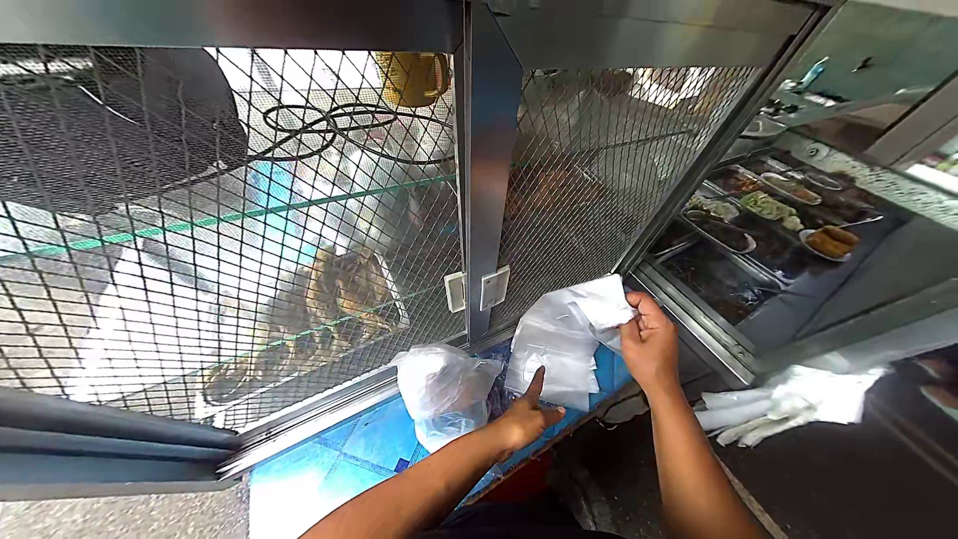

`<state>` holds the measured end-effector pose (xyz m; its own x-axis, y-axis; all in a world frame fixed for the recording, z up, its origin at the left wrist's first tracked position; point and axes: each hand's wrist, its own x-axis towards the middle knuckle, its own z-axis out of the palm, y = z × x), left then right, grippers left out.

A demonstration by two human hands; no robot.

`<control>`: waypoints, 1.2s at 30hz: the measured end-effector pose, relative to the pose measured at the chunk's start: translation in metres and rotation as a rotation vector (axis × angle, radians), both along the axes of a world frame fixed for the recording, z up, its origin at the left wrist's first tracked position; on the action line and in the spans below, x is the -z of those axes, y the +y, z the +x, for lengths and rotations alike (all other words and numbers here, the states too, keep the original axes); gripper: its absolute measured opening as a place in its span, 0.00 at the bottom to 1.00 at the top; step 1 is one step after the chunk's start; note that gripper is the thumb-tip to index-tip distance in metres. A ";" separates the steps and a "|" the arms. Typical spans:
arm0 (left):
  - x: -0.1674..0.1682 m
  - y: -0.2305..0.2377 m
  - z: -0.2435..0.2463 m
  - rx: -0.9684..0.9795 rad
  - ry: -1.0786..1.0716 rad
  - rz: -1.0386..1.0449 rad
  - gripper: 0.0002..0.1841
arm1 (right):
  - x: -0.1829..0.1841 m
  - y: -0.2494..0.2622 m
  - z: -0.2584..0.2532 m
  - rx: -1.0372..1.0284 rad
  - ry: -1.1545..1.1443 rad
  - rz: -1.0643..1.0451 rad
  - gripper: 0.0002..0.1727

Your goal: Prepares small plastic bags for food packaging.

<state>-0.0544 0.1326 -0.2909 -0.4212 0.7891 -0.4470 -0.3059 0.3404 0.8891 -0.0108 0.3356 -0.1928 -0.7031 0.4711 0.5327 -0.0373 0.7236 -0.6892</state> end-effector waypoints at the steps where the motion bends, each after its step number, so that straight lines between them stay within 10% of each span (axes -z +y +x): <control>1: 0.004 0.004 -0.001 0.044 0.095 -0.013 0.50 | -0.004 0.000 0.000 -0.018 0.018 -0.011 0.15; 8: 0.024 0.020 -0.005 0.155 0.245 -0.210 0.53 | -0.046 -0.006 0.002 -0.163 0.286 0.007 0.14; 22: -0.042 -0.022 -0.005 0.014 0.338 0.093 0.33 | -0.111 -0.004 0.016 -0.199 0.417 0.292 0.12; 31: -0.139 -0.051 -0.002 -0.409 1.020 0.663 0.57 | -0.132 -0.045 0.038 -0.541 0.099 0.258 0.11; 36: -0.164 -0.063 0.005 -0.277 0.654 0.748 0.08 | -0.127 -0.066 0.038 -0.701 0.044 0.124 0.05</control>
